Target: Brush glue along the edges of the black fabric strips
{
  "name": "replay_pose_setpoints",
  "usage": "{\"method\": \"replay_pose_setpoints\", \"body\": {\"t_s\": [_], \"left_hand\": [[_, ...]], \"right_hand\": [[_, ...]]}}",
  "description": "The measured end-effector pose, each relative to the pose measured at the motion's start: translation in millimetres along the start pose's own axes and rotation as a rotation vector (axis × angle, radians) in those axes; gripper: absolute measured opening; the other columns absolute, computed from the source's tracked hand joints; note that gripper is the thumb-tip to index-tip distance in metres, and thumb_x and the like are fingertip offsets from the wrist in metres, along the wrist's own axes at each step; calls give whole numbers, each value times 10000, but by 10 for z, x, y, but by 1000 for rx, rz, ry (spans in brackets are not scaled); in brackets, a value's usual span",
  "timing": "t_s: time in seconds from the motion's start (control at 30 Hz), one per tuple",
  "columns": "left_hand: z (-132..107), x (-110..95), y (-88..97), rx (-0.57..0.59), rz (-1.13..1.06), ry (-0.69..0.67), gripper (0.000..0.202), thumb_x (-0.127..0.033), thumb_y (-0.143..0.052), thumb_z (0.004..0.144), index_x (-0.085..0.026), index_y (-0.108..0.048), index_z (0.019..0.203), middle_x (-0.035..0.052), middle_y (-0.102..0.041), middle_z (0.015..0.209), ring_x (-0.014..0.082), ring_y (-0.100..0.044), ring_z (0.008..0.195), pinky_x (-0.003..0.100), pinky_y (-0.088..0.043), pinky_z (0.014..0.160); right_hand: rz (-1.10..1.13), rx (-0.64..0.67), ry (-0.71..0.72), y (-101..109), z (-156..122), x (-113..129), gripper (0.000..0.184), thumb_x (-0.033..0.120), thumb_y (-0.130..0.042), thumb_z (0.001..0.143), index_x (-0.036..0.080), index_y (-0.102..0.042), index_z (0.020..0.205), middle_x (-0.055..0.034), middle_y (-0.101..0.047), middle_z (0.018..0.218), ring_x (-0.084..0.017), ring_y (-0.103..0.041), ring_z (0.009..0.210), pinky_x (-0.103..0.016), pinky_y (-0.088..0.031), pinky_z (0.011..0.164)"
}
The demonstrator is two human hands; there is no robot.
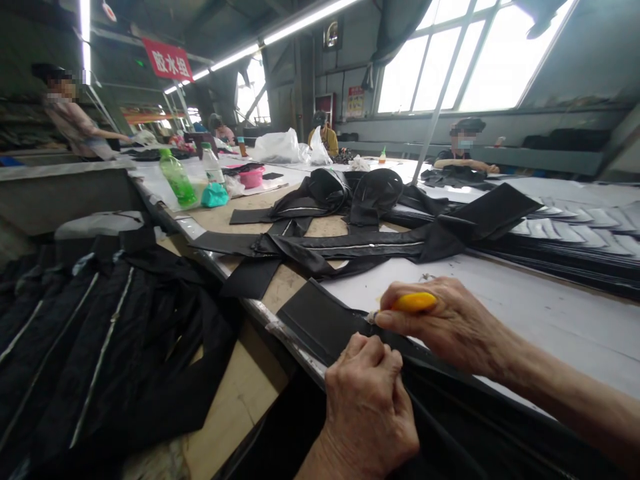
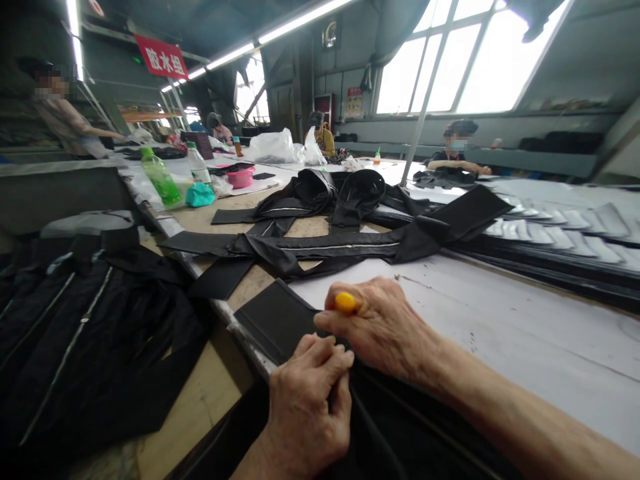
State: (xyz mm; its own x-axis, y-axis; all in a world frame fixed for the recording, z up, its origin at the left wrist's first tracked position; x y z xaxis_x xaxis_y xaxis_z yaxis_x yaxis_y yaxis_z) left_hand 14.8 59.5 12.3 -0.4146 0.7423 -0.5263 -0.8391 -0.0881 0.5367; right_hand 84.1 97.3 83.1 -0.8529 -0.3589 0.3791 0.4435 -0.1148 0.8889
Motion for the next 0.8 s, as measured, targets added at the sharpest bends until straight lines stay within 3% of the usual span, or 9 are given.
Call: {"method": "replay_pose_setpoints", "body": {"t_s": [0.2,0.37,0.5,0.67,0.8], "left_hand": [[-22,-5,17,-44,-35,-26,232,-70,-465,690,-189,-600,836,43,-581,757,204,-519,744,323,-487,626],[-17,4,9,-39,-28,-25,192,-62,-472,680,-175,-590,781,45,-574,747,203,-508,721,327,-481,603],[-17,-5,6,-35,-20,-35,176,-57,-468,683,-171,-580,757,45,-572,743,204,-512,736,346,-485,657],[-29,12,-22,-2,-14,-14,186,-63,-478,669,-182,-584,763,38,-560,732,205,-499,709,345,-469,619],[-29,20,-12,-17,-20,-12,230,-69,-486,678,-192,-605,831,39,-579,773,206,-508,733,349,-484,644]], "right_hand": [[89,-23,61,-172,269,45,222,327,-550,800,169,-584,649,61,-441,479,-49,-392,440,-191,-290,484],[267,-132,68,-115,116,-62,262,371,-539,814,147,-597,689,37,-496,542,-61,-429,493,-187,-341,514],[250,-74,0,-103,20,-154,295,395,-516,813,151,-583,660,33,-466,522,-70,-405,475,-211,-327,493],[142,27,-105,-52,9,-234,327,424,-492,798,159,-581,629,35,-422,472,-75,-374,446,-225,-321,483],[189,-53,-71,82,19,-162,304,418,-509,800,168,-621,667,19,-546,566,-88,-472,514,-215,-347,500]]}}
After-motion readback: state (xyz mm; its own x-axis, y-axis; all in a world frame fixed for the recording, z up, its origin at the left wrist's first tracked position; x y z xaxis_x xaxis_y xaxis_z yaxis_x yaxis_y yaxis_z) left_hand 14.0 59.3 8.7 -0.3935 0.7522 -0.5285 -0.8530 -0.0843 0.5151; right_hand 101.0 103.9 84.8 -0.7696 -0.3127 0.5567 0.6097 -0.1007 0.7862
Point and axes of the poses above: each hand's wrist, its own z-axis towards the middle knuckle, its own y-axis out of the back of the hand, x = y × z, the point moved 9 cm from there along z, towards the middle knuckle
